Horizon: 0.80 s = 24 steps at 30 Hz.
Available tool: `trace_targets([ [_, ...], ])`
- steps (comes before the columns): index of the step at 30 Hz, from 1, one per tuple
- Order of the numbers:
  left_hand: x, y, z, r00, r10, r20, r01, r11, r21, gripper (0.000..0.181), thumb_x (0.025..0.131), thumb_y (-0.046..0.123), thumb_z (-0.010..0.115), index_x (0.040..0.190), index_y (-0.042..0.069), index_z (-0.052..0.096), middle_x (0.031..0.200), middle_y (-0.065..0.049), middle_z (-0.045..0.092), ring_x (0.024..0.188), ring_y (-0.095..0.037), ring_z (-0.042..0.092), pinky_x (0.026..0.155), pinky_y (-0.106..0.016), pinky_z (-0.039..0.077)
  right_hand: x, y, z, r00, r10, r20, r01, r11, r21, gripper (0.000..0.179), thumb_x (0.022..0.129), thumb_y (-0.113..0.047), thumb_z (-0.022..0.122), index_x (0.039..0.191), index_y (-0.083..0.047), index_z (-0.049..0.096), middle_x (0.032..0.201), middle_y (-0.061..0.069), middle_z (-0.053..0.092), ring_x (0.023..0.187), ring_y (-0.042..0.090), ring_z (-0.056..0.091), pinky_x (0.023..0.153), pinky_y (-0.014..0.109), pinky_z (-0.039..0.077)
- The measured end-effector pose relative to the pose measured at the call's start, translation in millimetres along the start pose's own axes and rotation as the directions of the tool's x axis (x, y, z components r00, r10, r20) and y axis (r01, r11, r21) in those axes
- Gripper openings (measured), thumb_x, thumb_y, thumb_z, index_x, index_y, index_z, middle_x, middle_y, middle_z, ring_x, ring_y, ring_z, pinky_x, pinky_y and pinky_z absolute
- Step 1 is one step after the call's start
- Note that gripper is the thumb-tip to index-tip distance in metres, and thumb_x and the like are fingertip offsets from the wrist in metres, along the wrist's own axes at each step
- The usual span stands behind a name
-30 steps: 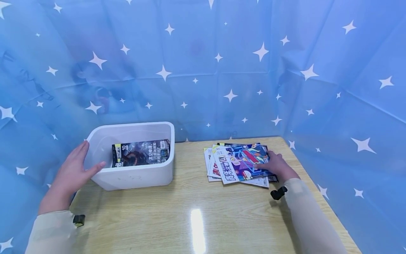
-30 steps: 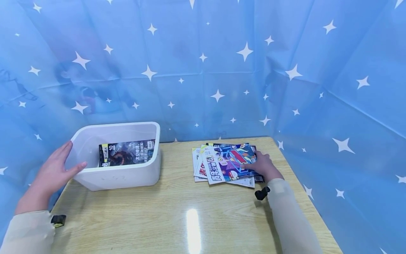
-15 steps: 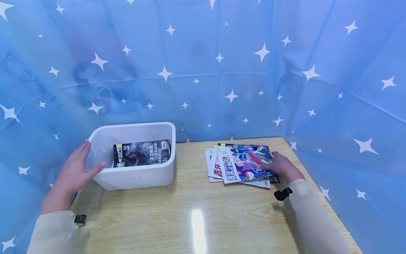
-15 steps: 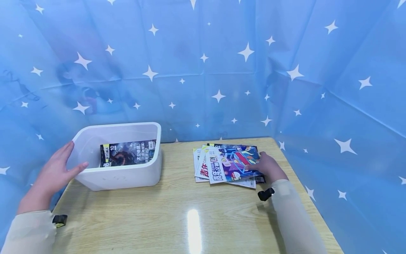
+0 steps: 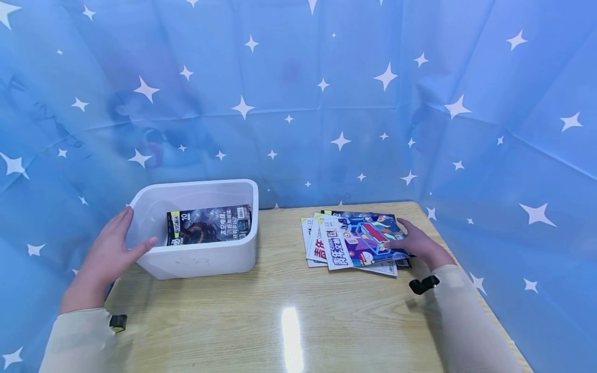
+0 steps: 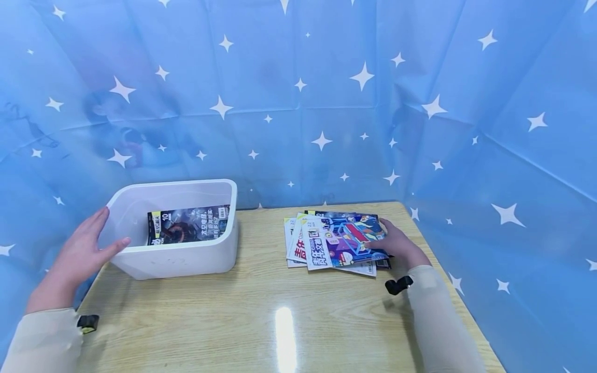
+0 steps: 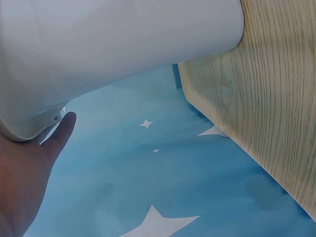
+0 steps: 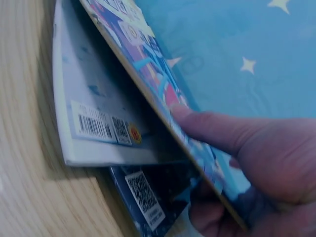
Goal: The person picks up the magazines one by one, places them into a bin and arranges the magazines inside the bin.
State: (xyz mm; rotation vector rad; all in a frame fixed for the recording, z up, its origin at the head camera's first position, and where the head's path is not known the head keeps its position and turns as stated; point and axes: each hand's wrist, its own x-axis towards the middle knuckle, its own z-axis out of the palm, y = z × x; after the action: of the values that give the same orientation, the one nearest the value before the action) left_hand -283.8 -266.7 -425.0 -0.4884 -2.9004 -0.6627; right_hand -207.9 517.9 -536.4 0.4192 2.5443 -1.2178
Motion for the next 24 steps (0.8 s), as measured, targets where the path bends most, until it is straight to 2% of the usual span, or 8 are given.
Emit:
trace_targets([
  [4,0.0,-0.4,0.3,1.000,-0.002,0.002,0.002,1.000,0.002,0.109,0.106,0.053,0.071,0.174,-0.006,0.010,0.179,-0.035,0.012,0.163,-0.060,0.013,0.126,-0.082,0.015,-1.9,3,-3,0.997,-0.048,0.055,0.046,0.998,0.045,0.122,0.098,-0.043,0.086,0.179,-0.013,0.000,0.173,0.040,0.019,0.151,0.058,0.037,0.124,0.074,0.034],
  [9,-0.3,-0.7,0.3,1.000,-0.001,0.001,0.001,1.000,0.001,0.109,0.106,0.054,0.071,0.174,-0.005,0.009,0.179,-0.035,0.012,0.164,-0.059,0.012,0.126,-0.082,0.015,-2.8,8,-6,0.992,-0.064,0.104,0.055,0.994,0.090,0.115,0.100,-0.043,0.084,0.180,-0.016,0.005,0.176,0.039,0.012,0.154,0.060,0.032,0.125,0.073,0.034],
  [14,0.1,-0.3,0.1,1.000,-0.005,0.003,0.005,1.000,0.002,0.109,0.106,0.054,0.070,0.174,-0.005,0.009,0.179,-0.035,0.012,0.163,-0.059,0.012,0.125,-0.082,0.015,-5.6,11,-8,0.988,-0.068,0.135,0.049,0.989,0.136,0.104,0.104,-0.040,0.080,0.179,-0.013,0.013,0.176,0.039,0.010,0.153,0.058,0.037,0.125,0.070,0.037],
  [17,0.2,-0.5,0.2,1.000,-0.004,0.003,0.004,1.000,0.002,0.109,0.106,0.055,0.070,0.174,-0.006,0.009,0.179,-0.035,0.011,0.164,-0.059,0.011,0.125,-0.082,0.015,-6.4,13,-8,0.987,-0.082,0.136,0.061,0.987,0.150,0.100,0.105,-0.038,0.079,0.178,-0.011,0.017,0.177,0.039,0.008,0.154,0.057,0.039,0.125,0.070,0.038],
  [24,-0.3,-0.1,0.3,1.000,0.005,-0.003,-0.005,1.000,0.002,0.109,0.106,0.054,0.071,0.173,-0.006,0.010,0.178,-0.036,0.012,0.163,-0.059,0.012,0.126,-0.081,0.014,-4.5,19,-7,0.986,-0.127,0.109,0.110,0.983,0.150,0.099,0.104,-0.037,0.081,0.179,-0.014,0.020,0.179,0.036,0.005,0.158,0.060,0.026,0.125,0.075,0.032],
])
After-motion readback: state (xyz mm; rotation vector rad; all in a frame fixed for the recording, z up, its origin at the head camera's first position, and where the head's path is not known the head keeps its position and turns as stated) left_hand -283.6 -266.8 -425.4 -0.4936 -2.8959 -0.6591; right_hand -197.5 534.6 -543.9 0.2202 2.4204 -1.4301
